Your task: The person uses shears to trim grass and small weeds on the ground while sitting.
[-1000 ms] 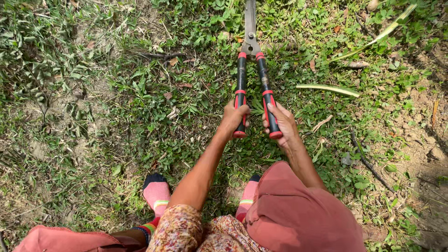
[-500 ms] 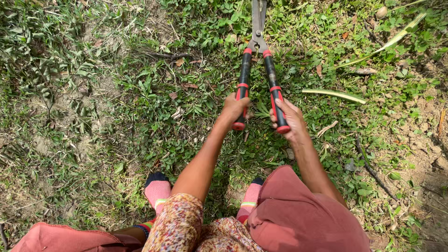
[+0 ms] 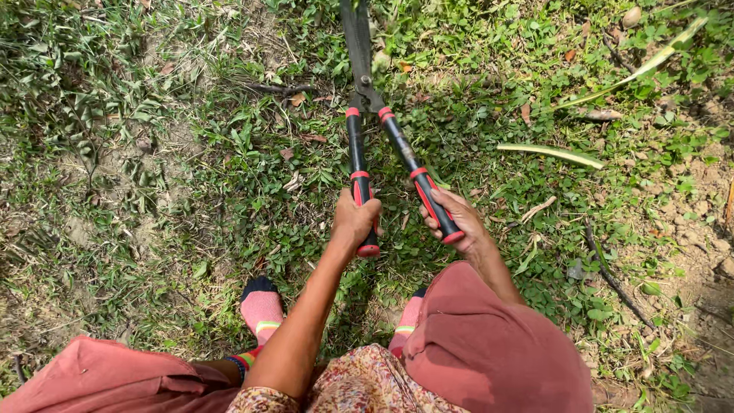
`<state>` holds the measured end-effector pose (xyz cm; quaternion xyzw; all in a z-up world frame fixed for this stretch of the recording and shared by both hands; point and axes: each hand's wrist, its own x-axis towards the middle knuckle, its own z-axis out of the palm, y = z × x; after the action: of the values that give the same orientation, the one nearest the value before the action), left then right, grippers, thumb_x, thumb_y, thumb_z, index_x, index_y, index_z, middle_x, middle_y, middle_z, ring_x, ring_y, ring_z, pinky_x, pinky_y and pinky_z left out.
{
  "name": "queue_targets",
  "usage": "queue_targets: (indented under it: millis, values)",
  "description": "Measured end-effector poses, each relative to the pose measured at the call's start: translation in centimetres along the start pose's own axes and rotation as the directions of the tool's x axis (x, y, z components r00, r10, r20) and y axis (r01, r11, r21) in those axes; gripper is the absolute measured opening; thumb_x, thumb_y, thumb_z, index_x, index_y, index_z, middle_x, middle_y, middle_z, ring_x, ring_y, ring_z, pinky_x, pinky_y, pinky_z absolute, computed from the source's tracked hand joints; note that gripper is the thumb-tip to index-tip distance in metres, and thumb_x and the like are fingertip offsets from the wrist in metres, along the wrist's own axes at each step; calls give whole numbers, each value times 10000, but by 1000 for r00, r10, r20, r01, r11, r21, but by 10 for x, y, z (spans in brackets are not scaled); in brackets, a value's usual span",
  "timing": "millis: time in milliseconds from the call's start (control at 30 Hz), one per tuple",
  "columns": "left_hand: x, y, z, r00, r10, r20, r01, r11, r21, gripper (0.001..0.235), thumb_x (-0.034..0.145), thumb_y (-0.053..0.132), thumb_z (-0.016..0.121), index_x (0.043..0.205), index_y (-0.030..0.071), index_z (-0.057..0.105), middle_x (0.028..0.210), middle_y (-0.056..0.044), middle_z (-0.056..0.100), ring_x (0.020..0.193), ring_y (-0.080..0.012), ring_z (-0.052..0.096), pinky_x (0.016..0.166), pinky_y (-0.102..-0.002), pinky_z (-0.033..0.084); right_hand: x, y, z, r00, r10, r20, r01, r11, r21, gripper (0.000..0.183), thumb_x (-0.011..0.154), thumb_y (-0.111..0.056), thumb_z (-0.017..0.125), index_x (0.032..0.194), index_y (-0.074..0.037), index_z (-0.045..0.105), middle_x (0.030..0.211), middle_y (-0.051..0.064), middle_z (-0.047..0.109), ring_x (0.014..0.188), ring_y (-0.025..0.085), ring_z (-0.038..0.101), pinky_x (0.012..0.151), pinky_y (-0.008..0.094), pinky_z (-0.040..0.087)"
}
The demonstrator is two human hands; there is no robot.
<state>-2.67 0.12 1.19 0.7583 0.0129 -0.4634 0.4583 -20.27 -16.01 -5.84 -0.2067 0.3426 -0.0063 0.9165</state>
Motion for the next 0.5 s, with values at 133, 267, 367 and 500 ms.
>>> queue_targets:
  millis: [133, 267, 367, 500]
  values:
    - [0, 25, -8, 997, -62, 45, 56, 991, 121, 378, 757, 101, 654, 1055, 34, 432, 690, -78, 578, 438, -202, 599, 402, -373, 524, -8, 22, 2, 1000, -25, 15, 24, 996, 81, 526, 1001, -315, 616, 1457, -121, 439, 844, 77, 640, 581, 112, 606, 440, 251, 502]
    - [7, 38, 8, 962, -80, 260, -2, 954, 300, 360, 767, 138, 704, 1019, -14, 496, 698, -84, 612, 458, -185, 615, 426, -355, 522, -49, 46, -26, 990, -104, -99, 121, 974, 194, 475, 1019, -321, 613, 1408, -122, 427, 868, 68, 638, 610, 119, 601, 495, 268, 515]
    - [9, 24, 26, 930, -114, 349, -24, 929, 369, 348, 767, 170, 669, 1044, 50, 496, 681, -57, 611, 458, -173, 617, 429, -349, 518, -85, 66, -60, 939, -182, -292, 229, 964, 135, 485, 1028, -298, 636, 1441, -100, 476, 900, 76, 653, 661, 109, 621, 548, 245, 524]
    - [4, -18, 20, 878, -7, 478, -84, 982, 169, 350, 759, 106, 697, 1046, 37, 509, 663, -42, 586, 466, -155, 585, 432, -320, 504, -112, 85, -96, 856, -228, -465, 210, 974, -90, 554, 981, -252, 649, 1490, -88, 504, 985, 40, 685, 754, 90, 655, 655, 261, 575]
